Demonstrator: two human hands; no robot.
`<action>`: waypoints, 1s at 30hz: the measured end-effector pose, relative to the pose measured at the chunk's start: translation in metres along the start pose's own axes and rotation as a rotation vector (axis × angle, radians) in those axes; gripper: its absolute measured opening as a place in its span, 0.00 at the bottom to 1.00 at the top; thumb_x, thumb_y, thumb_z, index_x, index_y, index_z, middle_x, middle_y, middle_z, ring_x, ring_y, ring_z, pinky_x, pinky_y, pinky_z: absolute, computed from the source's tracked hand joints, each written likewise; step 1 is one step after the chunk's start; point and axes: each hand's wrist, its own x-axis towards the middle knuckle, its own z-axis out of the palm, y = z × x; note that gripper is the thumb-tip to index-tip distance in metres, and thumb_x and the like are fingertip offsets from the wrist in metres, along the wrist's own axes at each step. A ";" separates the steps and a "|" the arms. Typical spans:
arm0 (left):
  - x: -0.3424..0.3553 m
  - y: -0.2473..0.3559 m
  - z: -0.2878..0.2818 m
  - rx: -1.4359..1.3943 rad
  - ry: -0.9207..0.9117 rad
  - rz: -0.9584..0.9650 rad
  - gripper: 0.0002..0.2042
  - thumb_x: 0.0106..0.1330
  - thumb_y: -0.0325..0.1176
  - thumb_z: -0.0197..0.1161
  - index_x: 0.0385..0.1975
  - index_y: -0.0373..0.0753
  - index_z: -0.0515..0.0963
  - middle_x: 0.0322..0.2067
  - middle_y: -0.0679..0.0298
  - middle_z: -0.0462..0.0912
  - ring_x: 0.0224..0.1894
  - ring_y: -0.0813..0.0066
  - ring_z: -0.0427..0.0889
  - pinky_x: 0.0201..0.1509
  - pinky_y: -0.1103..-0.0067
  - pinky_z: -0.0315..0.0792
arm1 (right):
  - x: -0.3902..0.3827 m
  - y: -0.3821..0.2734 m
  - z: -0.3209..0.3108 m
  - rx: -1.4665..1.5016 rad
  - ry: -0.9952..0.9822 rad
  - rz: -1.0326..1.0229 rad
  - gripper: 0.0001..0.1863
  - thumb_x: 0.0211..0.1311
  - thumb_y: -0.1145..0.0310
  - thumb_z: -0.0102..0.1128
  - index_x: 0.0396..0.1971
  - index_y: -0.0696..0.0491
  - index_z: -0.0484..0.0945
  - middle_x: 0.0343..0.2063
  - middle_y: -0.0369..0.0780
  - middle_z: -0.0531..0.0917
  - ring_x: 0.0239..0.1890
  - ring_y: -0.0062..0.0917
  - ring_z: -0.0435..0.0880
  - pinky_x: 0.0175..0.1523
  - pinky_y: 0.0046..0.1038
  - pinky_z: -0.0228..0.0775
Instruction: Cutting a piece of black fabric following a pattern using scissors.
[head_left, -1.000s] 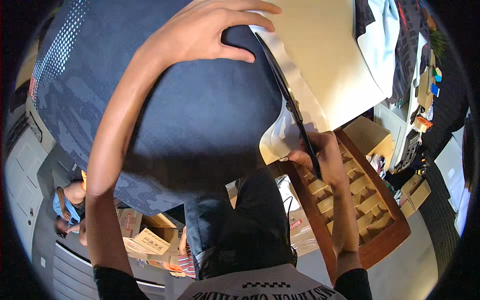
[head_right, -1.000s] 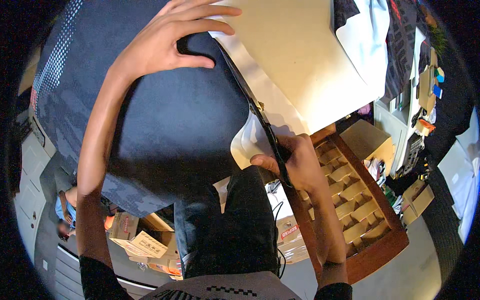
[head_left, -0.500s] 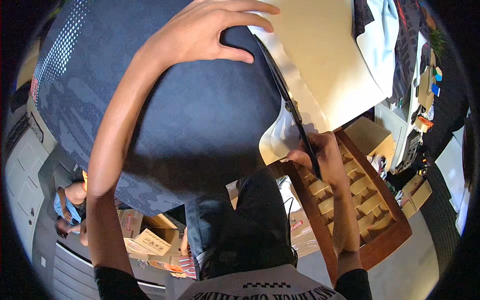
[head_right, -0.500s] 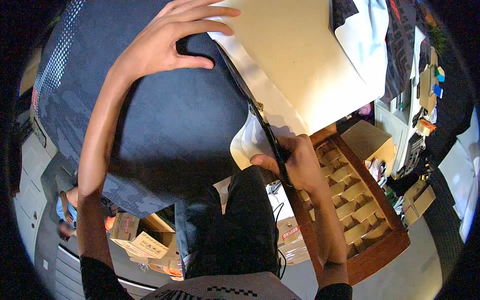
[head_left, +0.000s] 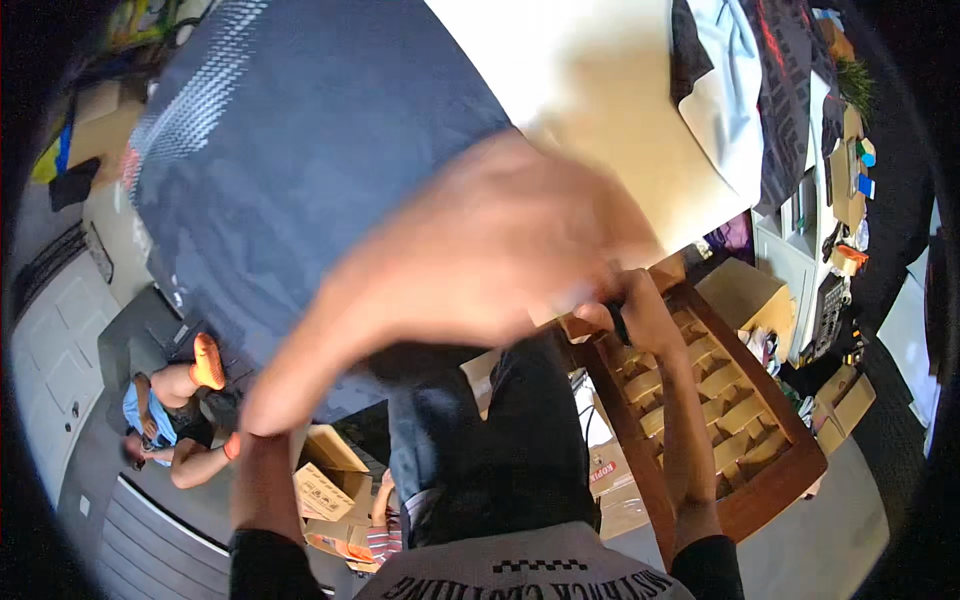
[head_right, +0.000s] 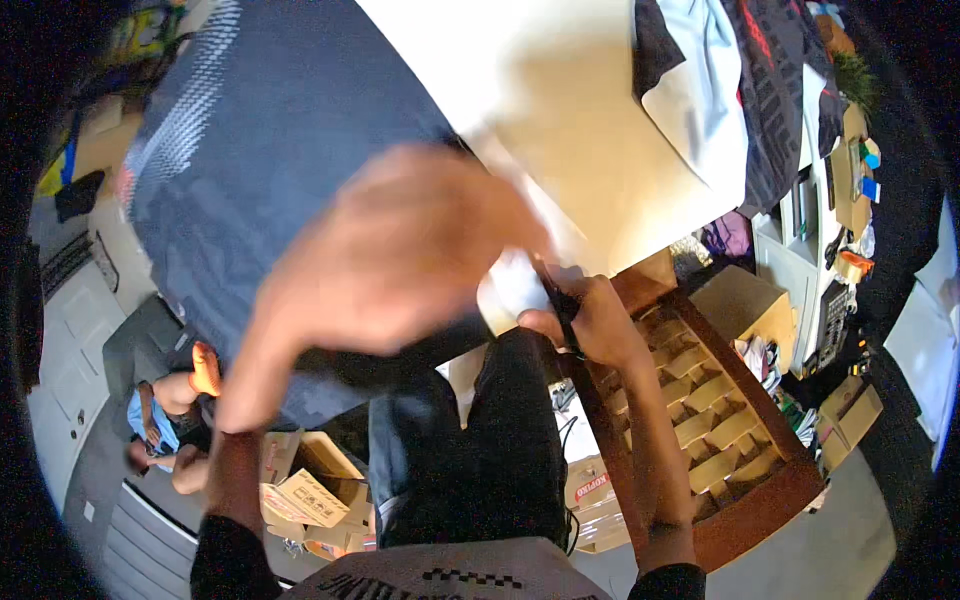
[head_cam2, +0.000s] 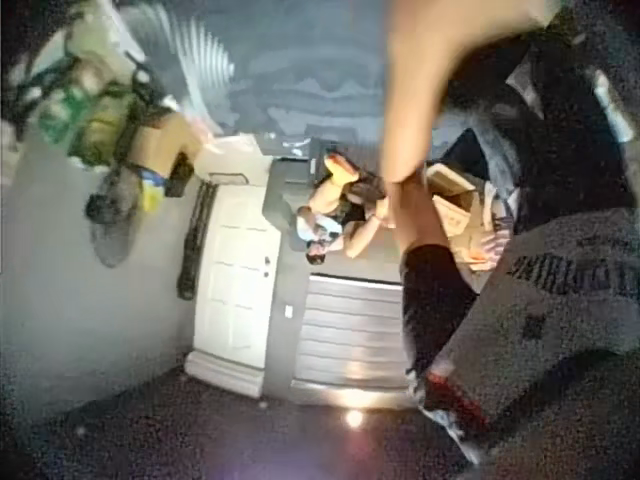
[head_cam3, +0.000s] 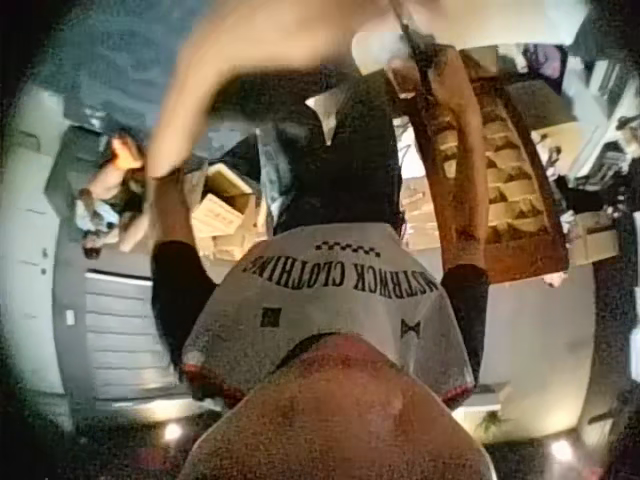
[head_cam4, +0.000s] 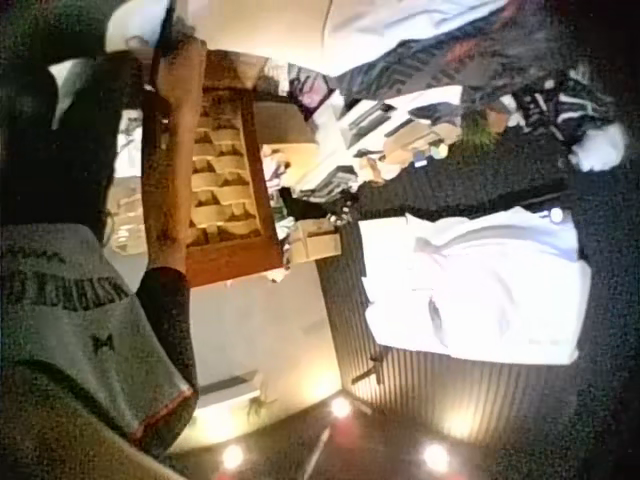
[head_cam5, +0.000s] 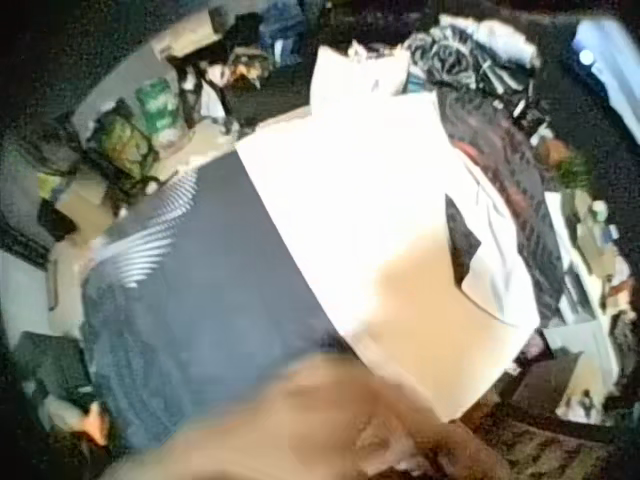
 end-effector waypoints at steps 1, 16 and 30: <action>0.005 0.015 -0.010 0.017 -0.003 -0.001 0.19 0.64 0.49 0.55 0.46 0.44 0.80 0.48 0.61 0.82 0.47 0.63 0.80 0.52 0.63 0.72 | -0.009 0.003 -0.008 -0.091 -0.047 0.012 0.23 0.55 0.54 0.68 0.18 0.58 0.71 0.15 0.33 0.70 0.19 0.22 0.61 0.26 0.27 0.56; 0.018 0.302 -0.016 0.145 0.471 -0.204 0.13 0.65 0.38 0.55 0.44 0.38 0.78 0.40 0.58 0.80 0.39 0.57 0.78 0.46 0.66 0.72 | -0.097 0.005 0.006 -0.056 0.034 0.351 0.24 0.62 0.51 0.61 0.15 0.54 0.73 0.11 0.32 0.70 0.15 0.19 0.66 0.23 0.22 0.59; -0.187 0.167 0.036 0.477 0.511 -0.733 0.23 0.60 0.39 0.61 0.55 0.39 0.70 0.58 0.55 0.70 0.57 0.57 0.71 0.57 0.69 0.67 | -0.118 -0.010 0.053 0.141 0.234 0.227 0.28 0.61 0.44 0.61 0.13 0.53 0.72 0.09 0.33 0.69 0.12 0.18 0.64 0.20 0.22 0.54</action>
